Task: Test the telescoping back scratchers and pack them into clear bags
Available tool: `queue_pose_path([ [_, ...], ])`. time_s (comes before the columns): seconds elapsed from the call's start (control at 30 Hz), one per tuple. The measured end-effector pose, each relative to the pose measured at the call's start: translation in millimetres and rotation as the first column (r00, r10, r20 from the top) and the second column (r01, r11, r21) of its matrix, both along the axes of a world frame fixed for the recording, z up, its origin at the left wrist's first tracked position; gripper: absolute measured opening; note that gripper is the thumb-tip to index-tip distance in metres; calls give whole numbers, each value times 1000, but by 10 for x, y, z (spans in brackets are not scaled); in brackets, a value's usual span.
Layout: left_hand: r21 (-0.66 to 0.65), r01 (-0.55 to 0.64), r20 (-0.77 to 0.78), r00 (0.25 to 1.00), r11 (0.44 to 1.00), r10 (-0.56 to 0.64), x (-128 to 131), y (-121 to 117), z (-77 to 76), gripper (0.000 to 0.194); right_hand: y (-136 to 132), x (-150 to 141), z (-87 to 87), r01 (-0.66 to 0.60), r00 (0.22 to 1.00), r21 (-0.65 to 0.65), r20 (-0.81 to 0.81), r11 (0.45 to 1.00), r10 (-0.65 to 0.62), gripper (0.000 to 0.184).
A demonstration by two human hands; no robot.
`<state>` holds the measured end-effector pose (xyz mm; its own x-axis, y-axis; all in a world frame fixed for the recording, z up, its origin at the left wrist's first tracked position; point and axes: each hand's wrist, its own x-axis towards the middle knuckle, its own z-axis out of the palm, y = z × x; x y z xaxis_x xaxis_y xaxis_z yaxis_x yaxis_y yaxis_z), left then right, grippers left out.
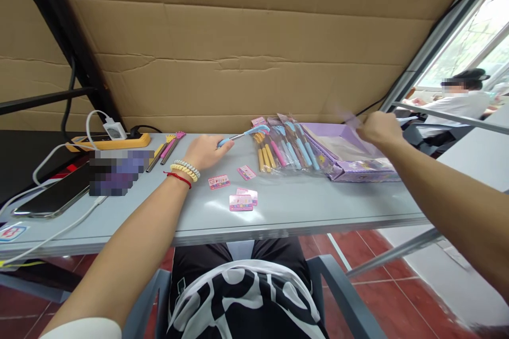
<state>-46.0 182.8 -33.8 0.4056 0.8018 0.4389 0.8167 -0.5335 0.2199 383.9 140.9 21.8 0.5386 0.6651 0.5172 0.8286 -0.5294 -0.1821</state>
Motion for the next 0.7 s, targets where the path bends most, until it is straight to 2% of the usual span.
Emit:
queue_pose_path([
  [0.07, 14, -6, 7, 1000, 1000, 6, -7, 10, 0, 48, -13, -186, 193, -53, 996, -75, 63, 996, 58, 30],
  [0.17, 26, -30, 27, 999, 999, 29, -13, 15, 2, 49, -40, -581, 426, -195, 966, -43, 165, 980, 200, 28],
  [0.23, 43, -67, 69, 996, 997, 64, -13, 11, 1, 48, -54, -893, 489, -298, 934, -34, 195, 954, 299, 25],
  [0.3, 80, -114, 146, 984, 990, 101, -6, 6, -7, 47, -47, -1203, 468, -386, 901, -45, 196, 921, 387, 22],
  [0.37, 114, -149, 226, 967, 982, 120, 12, 3, -24, 46, -7, -1482, 381, -449, 876, -63, 166, 891, 453, 20],
  [0.43, 127, -172, 272, 953, 977, 132, 39, 1, -46, 46, 66, -1720, 248, -540, 828, -80, 133, 838, 545, 19],
  [0.53, 122, -180, 273, 952, 976, 142, 81, -4, -71, 45, 197, -2011, -13, -679, 725, -114, 54, 725, 687, 19],
  [0.6, 127, -171, 270, 954, 977, 132, 100, -7, -80, 45, 269, -2168, -208, -764, 638, -150, -30, 627, 770, 17],
  [0.7, 139, -147, 267, 958, 979, 106, 115, -10, -88, 45, 318, -2326, -475, -827, 562, -212, -260, 521, 786, 15],
])
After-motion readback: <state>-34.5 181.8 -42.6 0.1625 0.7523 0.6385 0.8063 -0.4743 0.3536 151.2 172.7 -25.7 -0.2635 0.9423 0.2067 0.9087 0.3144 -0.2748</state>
